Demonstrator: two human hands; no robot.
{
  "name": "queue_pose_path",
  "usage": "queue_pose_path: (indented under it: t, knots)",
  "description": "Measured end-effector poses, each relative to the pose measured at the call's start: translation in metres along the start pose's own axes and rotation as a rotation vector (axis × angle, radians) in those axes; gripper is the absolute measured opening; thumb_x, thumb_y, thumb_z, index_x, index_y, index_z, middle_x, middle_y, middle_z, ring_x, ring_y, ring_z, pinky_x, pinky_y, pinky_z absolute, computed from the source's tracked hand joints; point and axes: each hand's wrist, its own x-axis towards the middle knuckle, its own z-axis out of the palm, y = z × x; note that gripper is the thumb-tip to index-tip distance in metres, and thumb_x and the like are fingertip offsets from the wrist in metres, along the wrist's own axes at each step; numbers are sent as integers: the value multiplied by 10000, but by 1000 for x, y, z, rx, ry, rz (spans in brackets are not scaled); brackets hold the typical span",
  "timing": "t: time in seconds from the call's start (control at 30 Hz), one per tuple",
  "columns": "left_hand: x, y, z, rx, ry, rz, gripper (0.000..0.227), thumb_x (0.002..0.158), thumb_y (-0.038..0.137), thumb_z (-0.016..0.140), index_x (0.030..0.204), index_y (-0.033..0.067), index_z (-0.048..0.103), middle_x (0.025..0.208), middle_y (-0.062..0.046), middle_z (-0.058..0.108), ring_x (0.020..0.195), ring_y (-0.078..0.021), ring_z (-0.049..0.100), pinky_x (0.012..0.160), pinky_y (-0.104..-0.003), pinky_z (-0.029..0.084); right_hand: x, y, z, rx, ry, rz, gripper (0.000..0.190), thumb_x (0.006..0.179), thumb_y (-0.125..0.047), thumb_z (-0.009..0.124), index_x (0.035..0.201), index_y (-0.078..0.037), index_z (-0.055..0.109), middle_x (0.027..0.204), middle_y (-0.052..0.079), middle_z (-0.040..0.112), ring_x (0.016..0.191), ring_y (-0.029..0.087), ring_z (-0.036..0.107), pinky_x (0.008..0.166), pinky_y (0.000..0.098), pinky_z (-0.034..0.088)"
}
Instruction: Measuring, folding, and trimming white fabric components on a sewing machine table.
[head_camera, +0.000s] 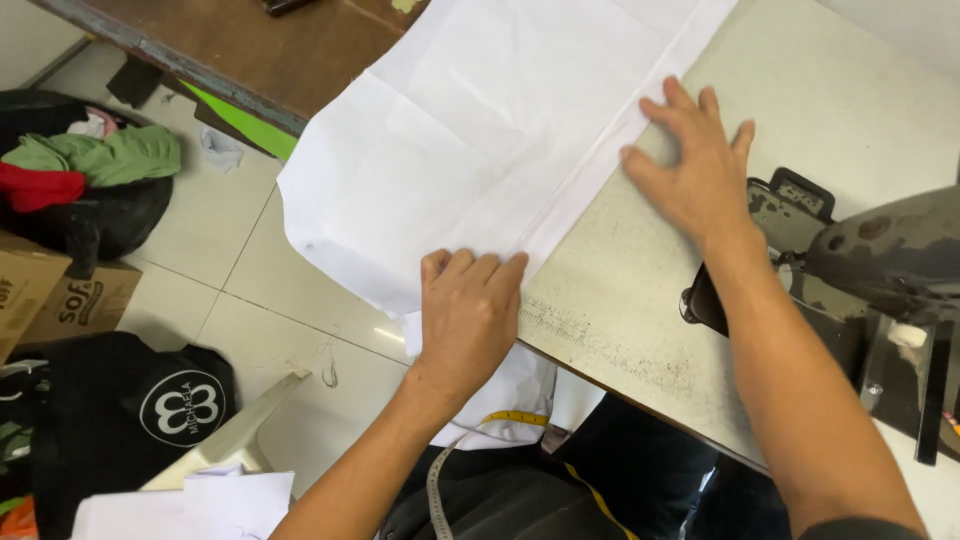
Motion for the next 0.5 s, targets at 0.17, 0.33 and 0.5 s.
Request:
queue_pose_path:
  t: [0.17, 0.33, 0.5]
  knots:
    - [21, -4, 31, 58, 14, 19, 229, 787, -93, 560, 749, 132, 574, 587, 3, 441, 622, -250, 420, 710, -416, 302, 15, 38, 9, -146, 225, -141, 544, 1027, -326, 539, 1512, -77, 536, 1614, 245, 377, 1491, 492, 223, 1129, 749, 27]
    - [12, -2, 29, -31, -85, -41, 128, 938, 96, 660, 960, 65, 781, 694, -75, 666, 712, -246, 637, 865, -468, 379, -42, 30, 56, -246, 254, -436, 462, 988, -421, 661, 1373, -167, 698, 1451, 122, 601, 1411, 391, 491, 1119, 707, 290]
    - [-6, 9, 0, -110, -67, -124, 156, 987, 161, 651, 1002, 80, 783, 697, -72, 680, 736, -237, 654, 898, -436, 376, -48, 17, 55, -73, 223, -309, 494, 1039, -464, 623, 1419, -150, 653, 1542, 128, 539, 1464, 401, 410, 1151, 732, 182]
